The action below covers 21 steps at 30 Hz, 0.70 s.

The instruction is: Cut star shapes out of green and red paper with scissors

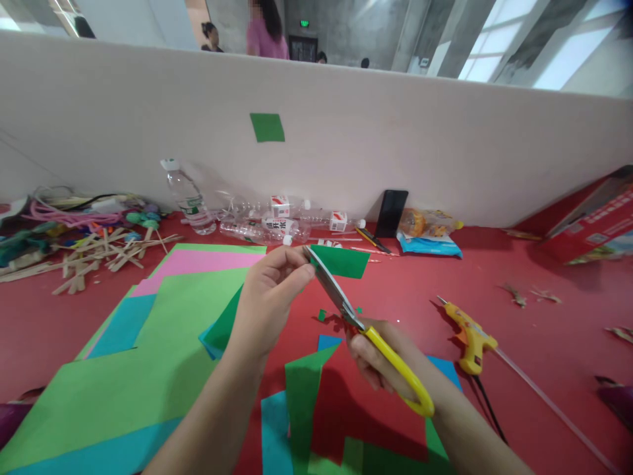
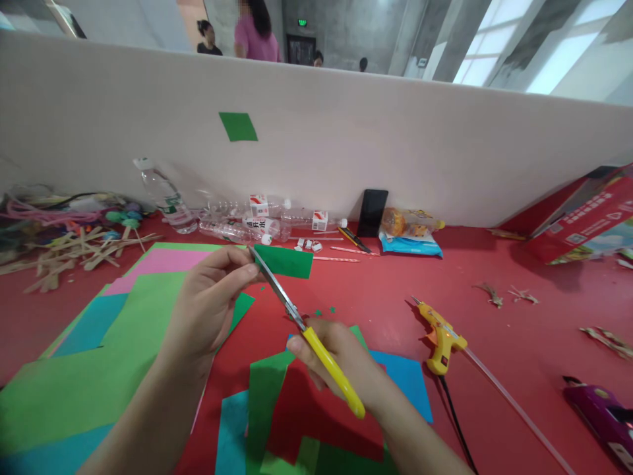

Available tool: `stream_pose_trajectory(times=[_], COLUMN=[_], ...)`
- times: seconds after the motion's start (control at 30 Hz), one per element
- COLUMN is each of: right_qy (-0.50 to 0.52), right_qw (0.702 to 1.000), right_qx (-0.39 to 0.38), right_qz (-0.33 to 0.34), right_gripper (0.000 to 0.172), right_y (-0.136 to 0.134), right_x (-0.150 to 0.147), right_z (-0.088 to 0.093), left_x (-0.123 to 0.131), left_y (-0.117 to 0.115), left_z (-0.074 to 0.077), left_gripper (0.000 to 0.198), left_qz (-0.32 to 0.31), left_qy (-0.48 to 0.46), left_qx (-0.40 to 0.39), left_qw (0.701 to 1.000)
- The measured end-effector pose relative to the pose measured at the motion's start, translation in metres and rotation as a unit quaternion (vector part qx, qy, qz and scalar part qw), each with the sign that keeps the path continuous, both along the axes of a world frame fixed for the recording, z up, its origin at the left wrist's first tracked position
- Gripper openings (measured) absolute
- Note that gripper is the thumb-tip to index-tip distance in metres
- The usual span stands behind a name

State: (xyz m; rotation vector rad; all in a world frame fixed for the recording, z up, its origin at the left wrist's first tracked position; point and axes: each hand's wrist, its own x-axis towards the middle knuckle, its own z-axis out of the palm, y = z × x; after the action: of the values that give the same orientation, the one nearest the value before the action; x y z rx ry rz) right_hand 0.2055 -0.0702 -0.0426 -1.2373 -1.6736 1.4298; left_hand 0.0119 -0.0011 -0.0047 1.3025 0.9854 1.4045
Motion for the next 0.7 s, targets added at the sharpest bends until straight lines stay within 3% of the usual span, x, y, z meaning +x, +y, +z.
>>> stream_pose_trajectory(times=[0.23, 0.7], right_qy=[0.037, 0.006], right_qw=[0.999, 1.000], right_qx=[-0.008, -0.024], right_qz=[0.005, -0.007], right_gripper=[0.067, 0.071], right_y=[-0.0025, -0.0019], right_x=[-0.0030, -0.0068], right_z=[-0.0061, -0.0067], left_x=[0.0083, 0.0085], left_y=[-0.0030, -0.0022], left_z=[0.0005, -0.0030], left_gripper=[0.016, 0.018], left_qz=[-0.015, -0.007], left_qy=[-0.104, -0.108], left_qx=[-0.035, -0.029], left_qw=[0.994, 0.994])
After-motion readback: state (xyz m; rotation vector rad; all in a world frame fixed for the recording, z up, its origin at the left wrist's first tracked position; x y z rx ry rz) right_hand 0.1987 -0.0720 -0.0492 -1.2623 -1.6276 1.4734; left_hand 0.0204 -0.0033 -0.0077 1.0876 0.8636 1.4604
